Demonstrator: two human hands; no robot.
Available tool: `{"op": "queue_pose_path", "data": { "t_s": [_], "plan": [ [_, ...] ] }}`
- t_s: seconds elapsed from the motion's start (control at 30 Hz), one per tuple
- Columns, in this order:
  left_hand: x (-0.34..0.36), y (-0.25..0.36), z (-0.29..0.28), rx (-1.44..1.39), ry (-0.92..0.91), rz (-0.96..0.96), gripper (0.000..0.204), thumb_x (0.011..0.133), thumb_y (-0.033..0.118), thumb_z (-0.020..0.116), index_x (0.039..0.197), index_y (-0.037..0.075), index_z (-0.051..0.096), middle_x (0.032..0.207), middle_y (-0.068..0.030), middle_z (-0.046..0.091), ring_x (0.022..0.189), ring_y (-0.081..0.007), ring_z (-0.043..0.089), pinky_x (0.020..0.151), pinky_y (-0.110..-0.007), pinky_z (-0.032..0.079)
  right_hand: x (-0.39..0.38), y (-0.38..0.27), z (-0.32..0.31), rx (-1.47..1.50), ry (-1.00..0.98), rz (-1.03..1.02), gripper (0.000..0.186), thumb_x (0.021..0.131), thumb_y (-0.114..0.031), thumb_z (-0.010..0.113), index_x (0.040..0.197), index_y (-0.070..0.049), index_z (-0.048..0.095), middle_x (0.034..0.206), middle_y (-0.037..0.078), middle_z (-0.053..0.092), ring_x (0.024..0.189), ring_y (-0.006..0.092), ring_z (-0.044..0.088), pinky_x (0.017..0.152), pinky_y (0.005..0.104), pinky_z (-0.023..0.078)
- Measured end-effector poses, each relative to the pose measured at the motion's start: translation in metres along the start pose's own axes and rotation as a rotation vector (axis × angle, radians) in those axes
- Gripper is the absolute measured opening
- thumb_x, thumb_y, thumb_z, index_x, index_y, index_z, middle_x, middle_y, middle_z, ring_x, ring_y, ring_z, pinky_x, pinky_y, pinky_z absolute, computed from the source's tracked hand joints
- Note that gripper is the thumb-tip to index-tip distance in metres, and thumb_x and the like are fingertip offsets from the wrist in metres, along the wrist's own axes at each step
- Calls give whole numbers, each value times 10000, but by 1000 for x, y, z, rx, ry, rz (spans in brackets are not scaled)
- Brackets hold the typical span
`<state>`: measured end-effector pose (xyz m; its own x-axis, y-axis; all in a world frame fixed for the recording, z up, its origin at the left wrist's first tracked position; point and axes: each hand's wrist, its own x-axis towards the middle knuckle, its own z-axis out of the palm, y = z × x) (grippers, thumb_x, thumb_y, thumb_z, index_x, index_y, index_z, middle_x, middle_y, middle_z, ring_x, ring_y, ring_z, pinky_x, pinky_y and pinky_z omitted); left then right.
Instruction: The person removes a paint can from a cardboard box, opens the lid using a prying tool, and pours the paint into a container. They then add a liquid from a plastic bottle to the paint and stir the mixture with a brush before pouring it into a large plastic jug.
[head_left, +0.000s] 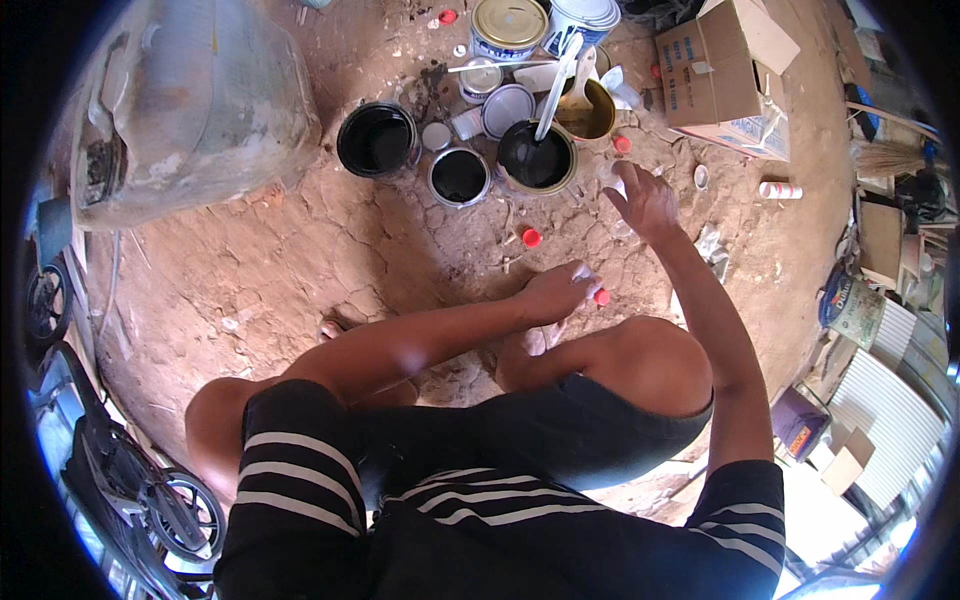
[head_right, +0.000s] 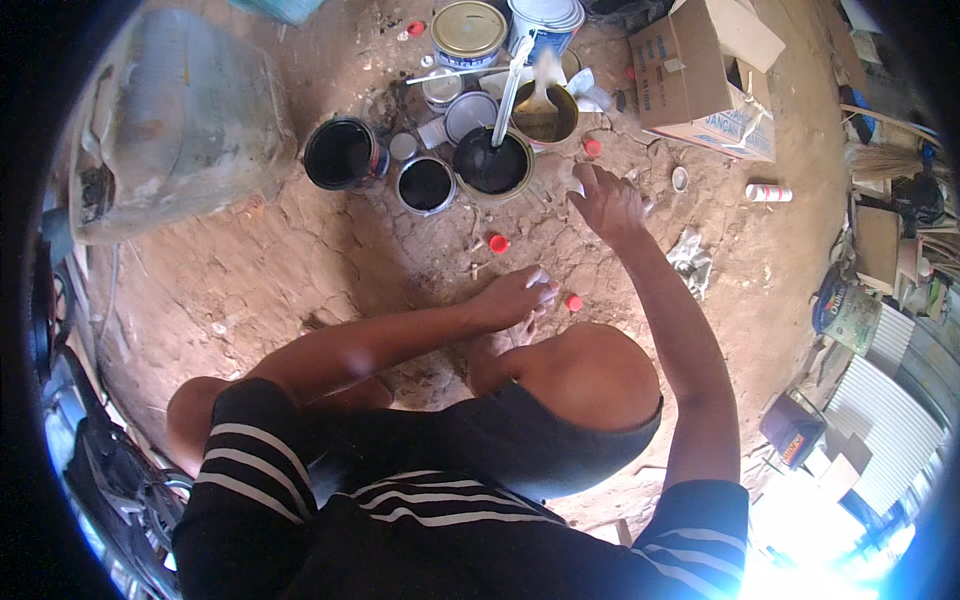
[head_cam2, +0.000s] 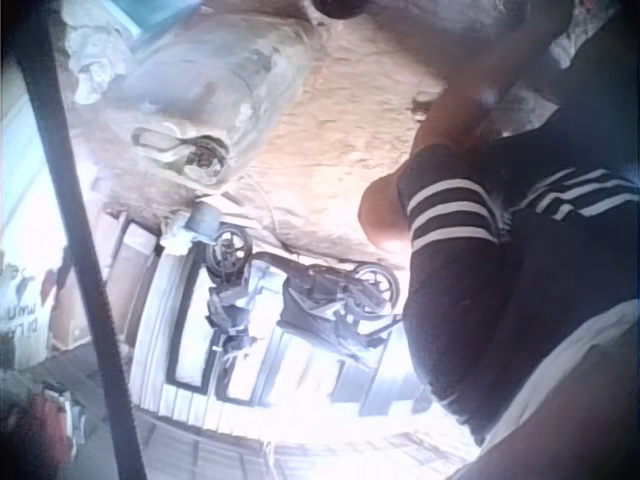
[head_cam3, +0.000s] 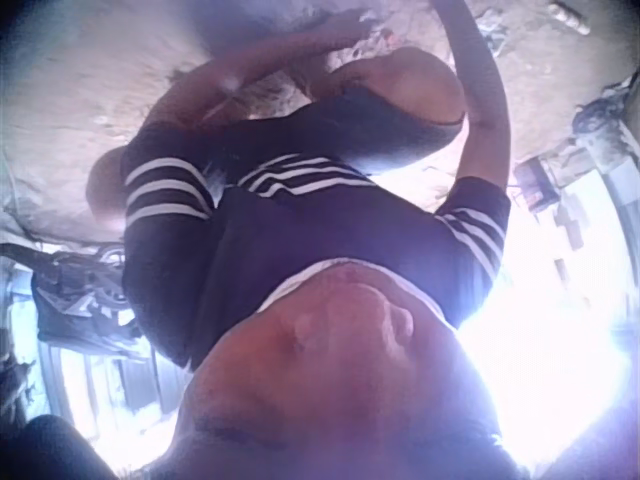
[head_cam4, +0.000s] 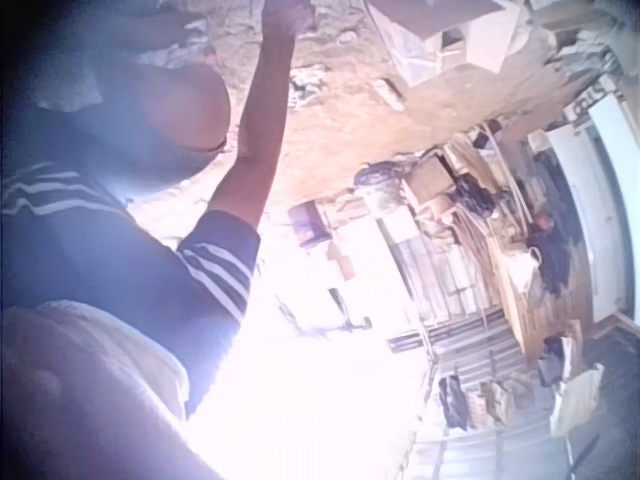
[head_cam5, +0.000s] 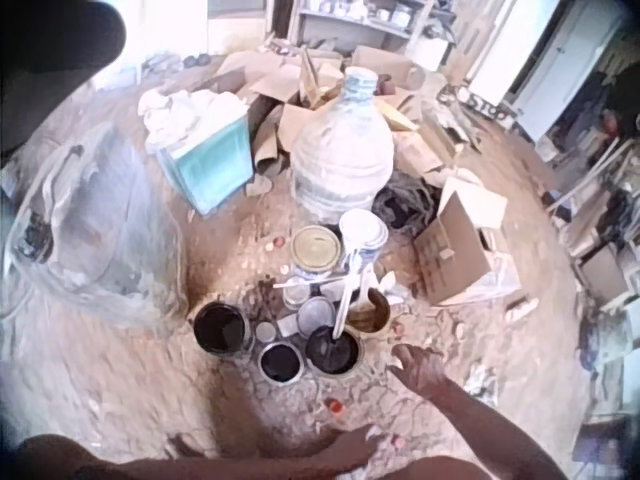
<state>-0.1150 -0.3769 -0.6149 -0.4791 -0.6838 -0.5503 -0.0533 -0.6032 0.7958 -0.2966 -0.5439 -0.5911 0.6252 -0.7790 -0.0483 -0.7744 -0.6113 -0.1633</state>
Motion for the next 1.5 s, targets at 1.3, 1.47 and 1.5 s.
{"op": "queue_pose_path", "data": {
  "t_s": [1.3, 1.47, 1.5],
  "plan": [
    [-213, 150, -133, 999, -332, 187, 422, 951, 351, 648, 1219, 31, 588, 1177, -167, 642, 1136, -365, 625, 992, -481, 472, 91, -75, -31, 462, -109, 115, 323, 879, -333, 697, 873, -10, 684, 746, 238, 682, 741, 441, 687, 690, 514, 543],
    [-211, 150, -140, 1074, -344, 243, 417, 936, 349, 666, 1185, 20, 605, 1160, -165, 645, 1114, -370, 635, 983, -467, 475, 102, -72, -18, 410, 63, 249, 396, 869, -375, 720, 777, 9, 692, 739, 262, 683, 712, 451, 687, 677, 511, 551],
    [-211, 151, -141, 1067, -348, 260, 415, 934, 348, 669, 1182, 22, 608, 1156, -166, 647, 1108, -369, 637, 981, -466, 475, 102, -74, -16, 472, 39, 261, 399, 867, -380, 723, 778, 8, 695, 740, 262, 683, 719, 453, 687, 681, 513, 550]
  ]
}}
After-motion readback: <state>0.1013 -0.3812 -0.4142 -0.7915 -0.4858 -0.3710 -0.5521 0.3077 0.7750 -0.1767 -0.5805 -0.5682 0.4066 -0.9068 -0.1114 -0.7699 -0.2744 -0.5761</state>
